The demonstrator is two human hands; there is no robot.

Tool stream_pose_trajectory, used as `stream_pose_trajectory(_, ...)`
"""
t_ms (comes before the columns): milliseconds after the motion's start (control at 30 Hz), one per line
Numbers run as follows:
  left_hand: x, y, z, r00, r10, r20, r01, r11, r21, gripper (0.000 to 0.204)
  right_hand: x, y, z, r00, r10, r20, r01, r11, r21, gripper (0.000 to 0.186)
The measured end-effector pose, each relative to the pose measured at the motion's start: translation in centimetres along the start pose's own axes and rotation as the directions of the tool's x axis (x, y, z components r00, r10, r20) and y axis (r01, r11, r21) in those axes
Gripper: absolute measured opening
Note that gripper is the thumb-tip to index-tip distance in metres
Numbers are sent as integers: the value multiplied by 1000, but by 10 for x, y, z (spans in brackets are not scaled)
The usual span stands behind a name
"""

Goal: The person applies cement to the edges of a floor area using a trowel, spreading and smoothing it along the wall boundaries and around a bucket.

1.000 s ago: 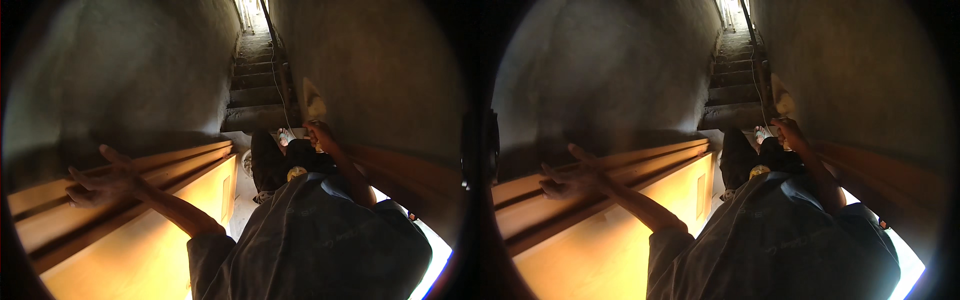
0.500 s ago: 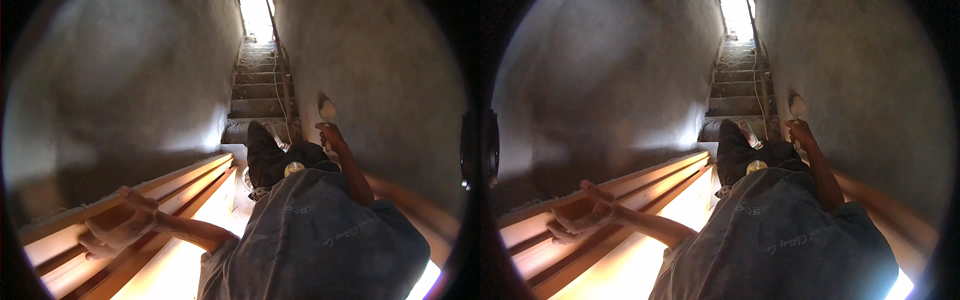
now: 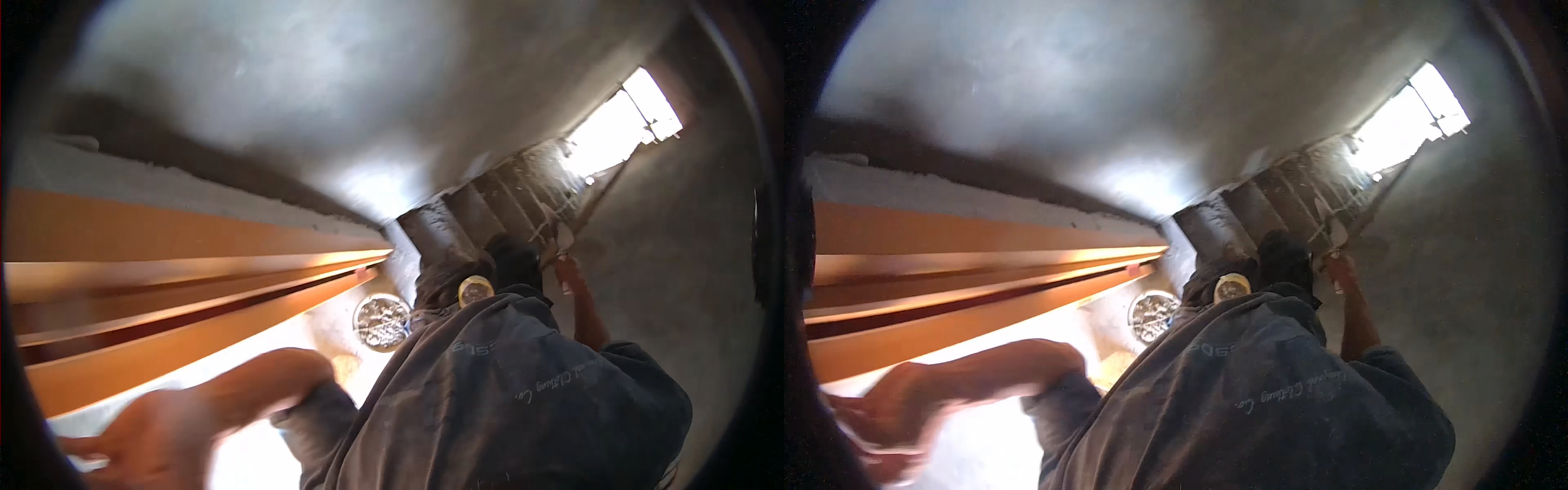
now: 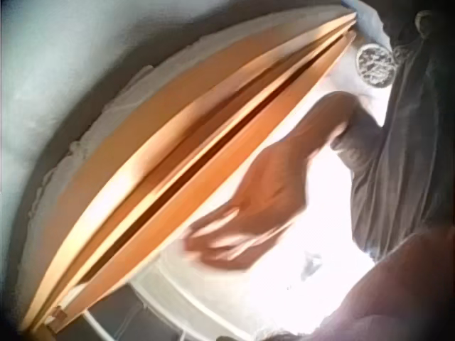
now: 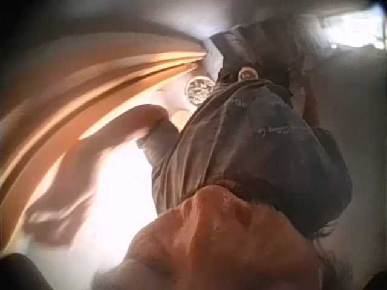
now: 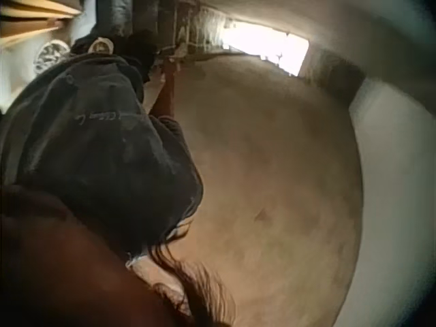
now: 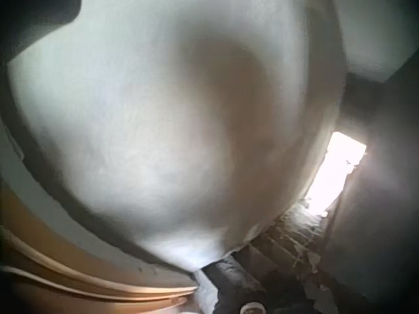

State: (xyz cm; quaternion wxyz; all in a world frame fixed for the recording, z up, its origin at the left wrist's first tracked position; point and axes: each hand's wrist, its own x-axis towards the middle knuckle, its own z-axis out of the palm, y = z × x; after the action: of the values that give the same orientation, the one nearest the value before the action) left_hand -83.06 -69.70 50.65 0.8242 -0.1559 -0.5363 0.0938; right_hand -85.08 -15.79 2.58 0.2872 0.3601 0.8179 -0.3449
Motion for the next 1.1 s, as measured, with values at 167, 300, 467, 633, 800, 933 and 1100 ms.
stream_pose_trajectory(167,-106,109,-44,674,-563,479,439,826,354,54,192,61,-20,949,-253,188,301,905,-301,32)
stream_pose_trajectory(300,-145,145,-62,414,-776,476,480,631,610,73,280,59,-11,913,-263,313,332,923,-194,32)
stream_pose_trajectory(467,-180,145,-59,534,-743,403,351,629,694,92,327,-16,13,799,-79,596,373,842,-390,34)
stream_pose_trajectory(633,-191,146,-46,582,-697,418,330,673,662,81,443,-67,46,698,-215,683,704,380,-600,42)
stream_pose_trajectory(800,-193,164,-57,554,-649,522,125,685,718,72,437,-117,133,674,-31,738,653,492,-576,42)
stream_pose_trajectory(933,-191,198,-87,420,-779,466,246,592,768,65,464,-120,147,597,-90,797,752,410,-516,45)
stream_pose_trajectory(1100,-238,324,-140,181,-977,110,275,158,948,55,478,-113,142,482,-134,866,845,335,-418,44)
